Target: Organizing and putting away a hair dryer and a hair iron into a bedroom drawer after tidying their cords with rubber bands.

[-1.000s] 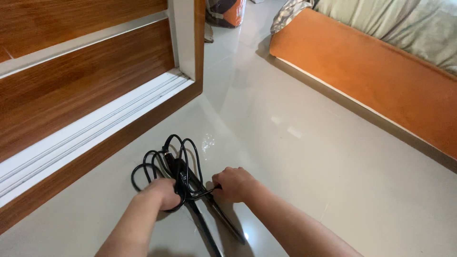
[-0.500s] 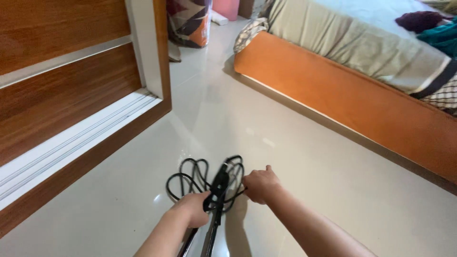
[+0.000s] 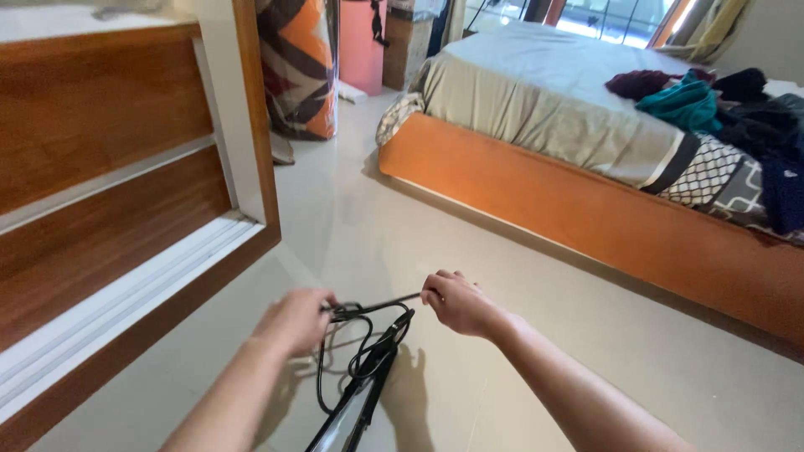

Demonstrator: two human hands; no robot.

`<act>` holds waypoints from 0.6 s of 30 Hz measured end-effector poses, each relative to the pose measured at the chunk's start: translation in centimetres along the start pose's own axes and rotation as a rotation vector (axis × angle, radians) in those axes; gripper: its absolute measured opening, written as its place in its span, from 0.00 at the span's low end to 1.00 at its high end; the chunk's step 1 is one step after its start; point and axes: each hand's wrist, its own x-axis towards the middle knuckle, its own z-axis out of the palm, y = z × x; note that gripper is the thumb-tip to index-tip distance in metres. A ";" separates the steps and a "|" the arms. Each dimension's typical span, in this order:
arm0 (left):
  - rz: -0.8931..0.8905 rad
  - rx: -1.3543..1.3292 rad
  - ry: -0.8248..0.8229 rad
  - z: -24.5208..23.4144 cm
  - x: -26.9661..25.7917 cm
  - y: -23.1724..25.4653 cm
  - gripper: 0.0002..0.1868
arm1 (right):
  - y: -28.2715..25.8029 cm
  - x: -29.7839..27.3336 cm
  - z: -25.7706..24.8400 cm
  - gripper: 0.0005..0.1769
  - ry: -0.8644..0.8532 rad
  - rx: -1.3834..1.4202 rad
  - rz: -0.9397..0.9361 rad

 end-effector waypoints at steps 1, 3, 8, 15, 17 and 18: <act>0.006 0.004 0.008 -0.8 0.3 -0.4 0.15 | 0.6 0.1 -0.4 0.16 0.011 0.000 -0.001; -0.031 -0.159 0.142 -2.5 1.1 -1.2 0.11 | 1.6 0.6 -1.3 0.19 0.107 0.159 -0.011; -0.067 -0.372 0.315 -6.0 0.4 1.1 0.13 | 0.9 -0.5 -4.5 0.26 0.176 0.560 0.207; -0.080 -0.942 0.309 -8.3 0.9 5.0 0.16 | 2.4 -0.6 -7.5 0.31 0.455 1.082 0.432; -0.135 -1.089 0.315 -7.8 2.0 4.4 0.16 | 3.2 -1.2 -7.6 0.29 0.495 1.152 0.562; -0.192 -1.237 0.321 -7.5 2.5 4.1 0.16 | 3.5 -1.5 -7.7 0.28 0.533 1.219 0.693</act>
